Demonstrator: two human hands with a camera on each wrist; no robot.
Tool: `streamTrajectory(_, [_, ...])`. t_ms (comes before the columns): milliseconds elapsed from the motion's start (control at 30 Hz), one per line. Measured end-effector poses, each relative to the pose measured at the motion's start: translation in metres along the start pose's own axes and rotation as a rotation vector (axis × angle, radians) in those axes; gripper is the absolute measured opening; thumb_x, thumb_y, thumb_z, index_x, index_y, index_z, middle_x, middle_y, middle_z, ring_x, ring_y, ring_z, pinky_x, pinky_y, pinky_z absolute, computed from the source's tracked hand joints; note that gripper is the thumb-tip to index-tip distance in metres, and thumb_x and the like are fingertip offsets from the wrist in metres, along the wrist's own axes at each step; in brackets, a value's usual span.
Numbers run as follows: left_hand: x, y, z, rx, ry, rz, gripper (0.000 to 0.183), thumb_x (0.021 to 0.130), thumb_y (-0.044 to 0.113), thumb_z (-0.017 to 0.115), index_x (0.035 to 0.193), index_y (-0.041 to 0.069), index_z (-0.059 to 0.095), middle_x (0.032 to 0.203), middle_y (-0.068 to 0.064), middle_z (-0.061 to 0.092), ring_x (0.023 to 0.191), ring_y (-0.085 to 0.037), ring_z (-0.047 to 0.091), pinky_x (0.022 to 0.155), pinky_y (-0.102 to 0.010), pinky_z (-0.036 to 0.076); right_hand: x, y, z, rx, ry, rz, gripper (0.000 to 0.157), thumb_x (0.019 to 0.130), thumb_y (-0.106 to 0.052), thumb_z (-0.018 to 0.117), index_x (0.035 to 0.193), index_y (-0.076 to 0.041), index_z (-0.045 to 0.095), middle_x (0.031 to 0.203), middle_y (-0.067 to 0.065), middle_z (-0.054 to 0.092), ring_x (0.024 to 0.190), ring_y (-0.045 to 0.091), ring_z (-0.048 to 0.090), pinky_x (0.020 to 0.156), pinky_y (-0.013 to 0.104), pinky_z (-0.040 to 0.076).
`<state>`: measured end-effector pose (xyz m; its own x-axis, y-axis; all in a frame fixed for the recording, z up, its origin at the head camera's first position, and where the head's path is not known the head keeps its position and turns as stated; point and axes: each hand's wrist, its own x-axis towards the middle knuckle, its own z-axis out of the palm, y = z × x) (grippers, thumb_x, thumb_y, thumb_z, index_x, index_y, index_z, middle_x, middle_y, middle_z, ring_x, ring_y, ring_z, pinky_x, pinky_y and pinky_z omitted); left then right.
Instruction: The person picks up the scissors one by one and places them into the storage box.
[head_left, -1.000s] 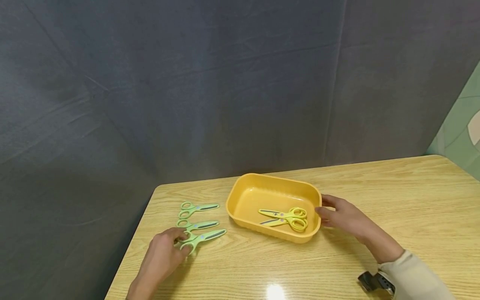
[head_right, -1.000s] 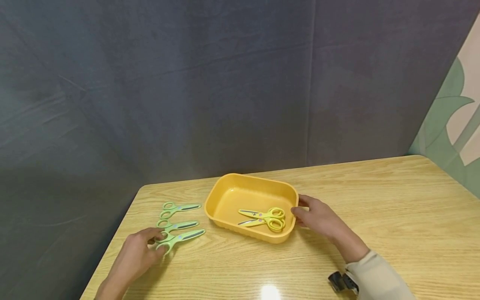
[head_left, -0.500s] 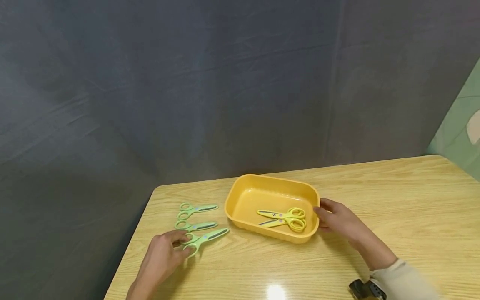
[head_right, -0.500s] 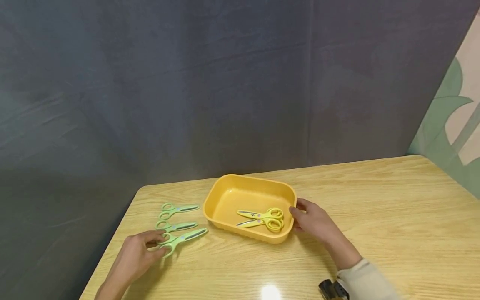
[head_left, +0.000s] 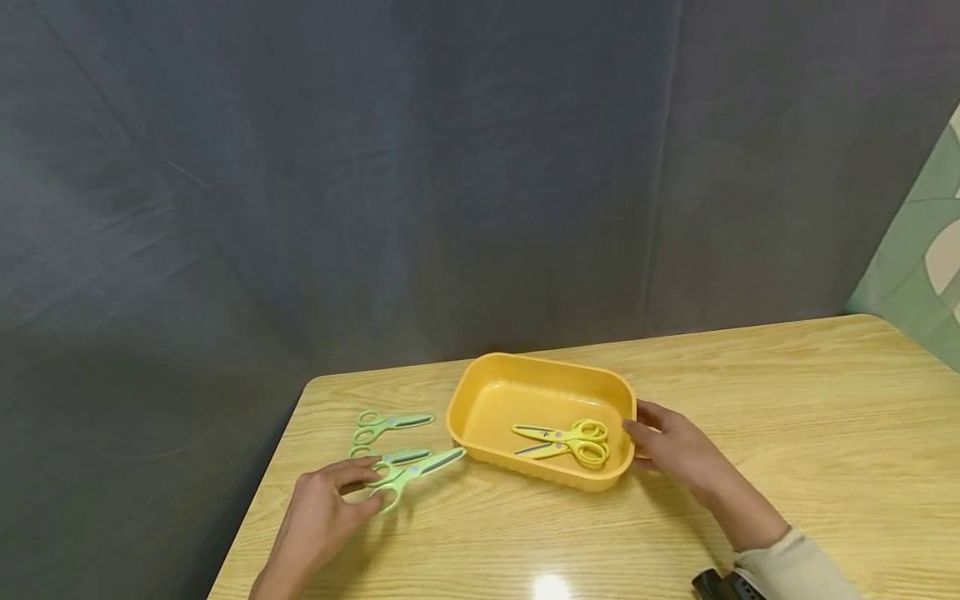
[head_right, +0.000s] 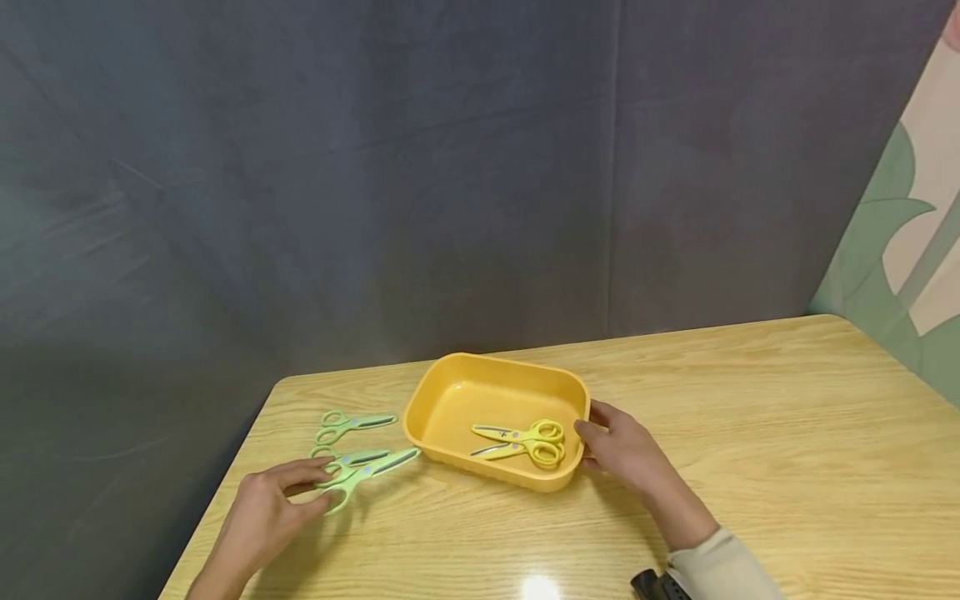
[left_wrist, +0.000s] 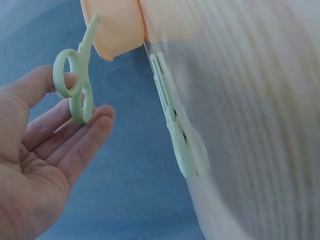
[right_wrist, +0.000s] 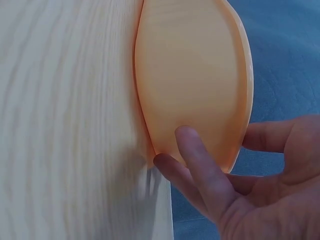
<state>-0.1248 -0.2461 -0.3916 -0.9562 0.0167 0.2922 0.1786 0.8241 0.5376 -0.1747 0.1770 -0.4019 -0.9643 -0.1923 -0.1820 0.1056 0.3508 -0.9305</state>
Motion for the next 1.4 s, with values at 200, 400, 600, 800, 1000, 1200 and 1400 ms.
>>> streamTrajectory(200, [-0.001,0.003,0.000,0.010,0.062,0.084,0.017,0.072,0.013,0.088,0.084,0.022,0.080,0.107,0.007,0.077,0.099,-0.018,0.074,0.078,-0.028,0.061,-0.001,0.000,0.000,-0.015,0.001,0.002,0.058,0.108,-0.017,0.039,0.153,0.012,0.017,0.149,0.036,0.037,0.118,0.034,0.064,0.089,0.037,0.061])
streamTrajectory(400, [-0.001,0.006,-0.002,0.013,0.096,0.145,0.019,0.070,0.010,0.088,0.082,0.022,0.079,0.105,0.006,0.078,0.096,-0.020,0.075,0.075,-0.026,0.061,-0.005,-0.001,-0.001,-0.035,0.005,-0.011,0.058,0.108,-0.016,0.039,0.152,0.014,0.018,0.148,0.037,0.039,0.118,0.035,0.063,0.089,0.036,0.061])
streamTrajectory(600, [-0.002,0.006,-0.006,-0.027,0.074,0.100,0.021,0.071,0.008,0.087,0.084,0.022,0.079,0.107,0.004,0.077,0.099,-0.022,0.074,0.075,-0.027,0.062,-0.005,-0.001,-0.002,-0.036,0.001,-0.020,0.058,0.108,-0.016,0.040,0.152,0.014,0.019,0.147,0.037,0.040,0.117,0.033,0.064,0.089,0.035,0.061])
streamTrajectory(800, [0.000,0.007,-0.008,-0.072,0.072,0.080,0.023,0.072,0.005,0.087,0.084,0.023,0.079,0.108,0.003,0.077,0.093,-0.020,0.075,0.073,-0.029,0.063,-0.005,-0.001,-0.003,-0.044,0.001,-0.014,0.058,0.108,-0.016,0.039,0.152,0.015,0.018,0.147,0.037,0.039,0.117,0.034,0.064,0.089,0.036,0.061])
streamTrajectory(1000, [0.002,0.007,-0.011,-0.124,0.093,0.046,0.021,0.070,0.000,0.086,0.084,0.015,0.079,0.109,-0.003,0.077,0.087,-0.019,0.076,0.072,-0.023,0.062,-0.005,-0.001,-0.003,-0.052,-0.001,-0.012,0.058,0.108,-0.018,0.039,0.152,0.013,0.018,0.148,0.037,0.039,0.118,0.034,0.063,0.090,0.037,0.060])
streamTrajectory(1200, [0.004,0.008,-0.015,-0.108,0.090,0.043,0.021,0.072,-0.002,0.085,0.088,0.011,0.079,0.113,-0.005,0.076,0.091,-0.022,0.076,0.076,-0.028,0.063,-0.006,-0.001,-0.003,-0.049,0.003,-0.013,0.059,0.108,-0.017,0.040,0.152,0.013,0.018,0.148,0.037,0.038,0.117,0.034,0.064,0.089,0.036,0.061])
streamTrajectory(1400, [0.005,0.008,-0.025,-0.054,0.119,0.047,0.020,0.073,0.001,0.084,0.088,0.013,0.080,0.113,-0.003,0.076,0.089,-0.022,0.076,0.074,-0.021,0.061,-0.007,-0.003,-0.003,-0.038,0.007,-0.013,0.060,0.107,-0.017,0.042,0.152,0.014,0.018,0.148,0.038,0.037,0.115,0.033,0.066,0.087,0.035,0.061])
